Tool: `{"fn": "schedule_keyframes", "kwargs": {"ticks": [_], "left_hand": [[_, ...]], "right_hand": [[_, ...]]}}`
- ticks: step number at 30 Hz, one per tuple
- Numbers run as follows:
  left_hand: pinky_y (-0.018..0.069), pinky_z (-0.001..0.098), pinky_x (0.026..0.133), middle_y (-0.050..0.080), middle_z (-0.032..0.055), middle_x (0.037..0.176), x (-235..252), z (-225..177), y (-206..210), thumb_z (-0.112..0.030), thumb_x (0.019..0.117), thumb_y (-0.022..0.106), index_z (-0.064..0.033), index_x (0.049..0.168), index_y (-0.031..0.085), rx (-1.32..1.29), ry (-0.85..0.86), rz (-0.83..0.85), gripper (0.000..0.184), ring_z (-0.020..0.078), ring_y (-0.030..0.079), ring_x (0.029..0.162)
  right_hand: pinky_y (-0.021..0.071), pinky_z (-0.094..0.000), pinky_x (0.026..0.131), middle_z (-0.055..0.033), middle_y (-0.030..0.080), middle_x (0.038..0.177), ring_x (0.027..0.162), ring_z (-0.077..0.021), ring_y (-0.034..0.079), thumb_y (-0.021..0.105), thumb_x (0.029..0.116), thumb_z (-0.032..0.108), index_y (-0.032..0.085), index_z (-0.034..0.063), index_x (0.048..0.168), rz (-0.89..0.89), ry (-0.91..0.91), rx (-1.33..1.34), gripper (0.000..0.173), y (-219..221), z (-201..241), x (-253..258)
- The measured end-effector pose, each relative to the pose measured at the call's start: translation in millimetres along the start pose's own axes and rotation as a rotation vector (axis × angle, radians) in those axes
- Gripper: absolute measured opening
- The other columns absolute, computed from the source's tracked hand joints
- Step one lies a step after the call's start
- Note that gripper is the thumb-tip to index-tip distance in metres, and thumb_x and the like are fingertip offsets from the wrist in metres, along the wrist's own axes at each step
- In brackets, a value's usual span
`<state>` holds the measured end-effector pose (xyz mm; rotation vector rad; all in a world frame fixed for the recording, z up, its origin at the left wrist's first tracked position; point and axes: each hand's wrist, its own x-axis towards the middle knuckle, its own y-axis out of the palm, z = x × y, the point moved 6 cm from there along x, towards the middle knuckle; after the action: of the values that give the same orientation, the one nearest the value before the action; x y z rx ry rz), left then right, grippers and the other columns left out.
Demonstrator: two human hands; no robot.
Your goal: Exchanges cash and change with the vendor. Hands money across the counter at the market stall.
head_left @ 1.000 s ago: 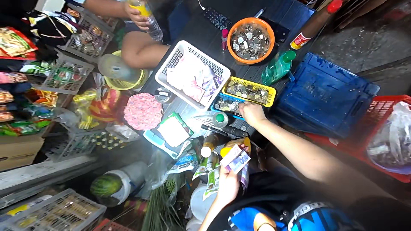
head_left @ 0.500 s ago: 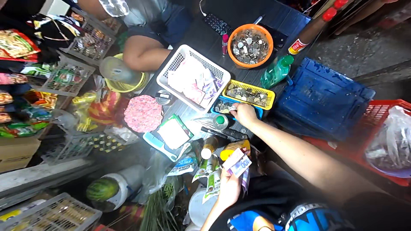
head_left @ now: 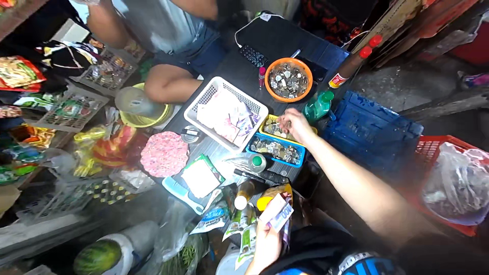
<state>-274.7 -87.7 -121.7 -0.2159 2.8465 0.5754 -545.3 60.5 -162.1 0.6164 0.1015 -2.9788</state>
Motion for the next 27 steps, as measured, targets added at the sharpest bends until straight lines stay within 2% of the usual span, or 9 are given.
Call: {"fn": "schedule_keyframes", "kwargs": {"ticks": [3, 6, 8, 10, 19, 23, 25, 26, 27], "left_hand": [[0.0588, 0.0212, 0.086, 0.077, -0.011, 0.097, 1, 6, 1, -0.011, 0.0994, 0.06, -0.0194, 0.104, 0.076, -0.019, -0.027, 0.01, 0.019, -0.0027, 0.07, 0.091], [0.0583, 0.0206, 0.085, 0.077, -0.0109, 0.099, 2, 7, 2, -0.015, 0.1003, 0.061, -0.0216, 0.108, 0.076, -0.052, -0.027, 0.028, 0.019, -0.0031, 0.07, 0.092], [0.0576, 0.019, 0.086, 0.077, -0.0134, 0.1, 2, 4, 2, -0.016, 0.0996, 0.062, -0.0243, 0.108, 0.076, -0.055, -0.026, 0.021, 0.018, -0.0049, 0.069, 0.092], [0.057, 0.0185, 0.087, 0.076, -0.0147, 0.101, 3, 3, 0, -0.016, 0.0993, 0.062, -0.0252, 0.109, 0.076, -0.044, -0.015, 0.022, 0.019, -0.0056, 0.069, 0.094], [0.0564, 0.0192, 0.089, 0.075, -0.017, 0.103, 5, -3, -3, -0.012, 0.0984, 0.061, -0.0261, 0.107, 0.075, 0.022, -0.005, 0.002, 0.022, -0.0057, 0.068, 0.097], [0.0579, 0.0208, 0.087, 0.076, -0.0143, 0.101, 6, -3, -7, -0.01, 0.0991, 0.059, -0.0249, 0.104, 0.075, 0.005, -0.014, -0.015, 0.023, -0.0032, 0.07, 0.095], [0.058, 0.0215, 0.088, 0.077, -0.0133, 0.101, 4, -5, -8, -0.01, 0.0995, 0.06, -0.0253, 0.104, 0.076, -0.037, -0.02, -0.059, 0.023, -0.0025, 0.07, 0.095], [0.0583, 0.021, 0.087, 0.077, -0.0129, 0.099, 3, -6, -9, -0.006, 0.0983, 0.059, -0.0248, 0.102, 0.076, -0.053, -0.036, -0.104, 0.025, -0.0026, 0.071, 0.093], [0.0586, 0.0215, 0.086, 0.078, -0.0114, 0.097, 3, -7, -10, -0.004, 0.0975, 0.059, -0.0232, 0.101, 0.076, -0.073, -0.048, -0.137, 0.025, -0.0013, 0.071, 0.092]], "right_hand": [[0.054, -0.0319, 0.068, -0.0085, 0.071, 0.098, 0.075, -0.0131, 0.064, 0.045, 0.1039, 0.013, 0.061, -0.0005, 0.125, -0.147, -0.16, -0.186, 0.03, -24, 51, 52], [0.0517, -0.0529, 0.094, -0.0167, 0.072, 0.114, 0.107, -0.0309, 0.068, 0.059, 0.0988, 0.016, 0.075, 0.0051, 0.114, -0.277, -0.078, -0.667, 0.024, -37, 79, 92], [0.0512, -0.0633, 0.091, -0.0238, 0.068, 0.12, 0.115, -0.0413, 0.065, 0.067, 0.092, 0.018, 0.071, 0.0014, 0.111, -0.265, 0.138, -0.986, 0.026, -36, 77, 105], [0.0516, -0.0648, 0.088, -0.0287, 0.063, 0.126, 0.118, -0.0454, 0.062, 0.075, 0.0869, 0.017, 0.062, -0.0062, 0.121, -0.238, 0.29, -1.152, 0.043, -30, 70, 108], [0.0484, -0.0652, 0.095, -0.0304, 0.057, 0.135, 0.126, -0.0457, 0.057, 0.075, 0.0868, 0.018, 0.058, -0.0102, 0.126, -0.15, 0.301, -1.181, 0.051, -20, 57, 109], [0.0505, -0.0613, 0.095, -0.0252, 0.064, 0.126, 0.121, -0.0396, 0.062, 0.07, 0.0888, 0.018, 0.067, -0.0039, 0.112, -0.23, 0.182, -1.017, 0.033, -27, 62, 105], [0.053, -0.0538, 0.092, -0.0186, 0.07, 0.115, 0.107, -0.0312, 0.067, 0.071, 0.0905, 0.022, 0.072, 0.0006, 0.11, -0.238, 0.047, -0.769, 0.029, -35, 65, 94], [0.0538, -0.0442, 0.08, -0.0128, 0.07, 0.105, 0.09, -0.0228, 0.066, 0.069, 0.0935, 0.024, 0.071, 0.0016, 0.108, -0.223, -0.014, -0.619, 0.026, -37, 66, 80], [0.046, -0.0301, 0.06, -0.0039, 0.067, 0.092, 0.067, -0.0109, 0.056, 0.063, 0.0963, 0.023, 0.067, 0.0051, 0.104, -0.193, -0.045, -0.446, 0.02, -36, 61, 62]]}}
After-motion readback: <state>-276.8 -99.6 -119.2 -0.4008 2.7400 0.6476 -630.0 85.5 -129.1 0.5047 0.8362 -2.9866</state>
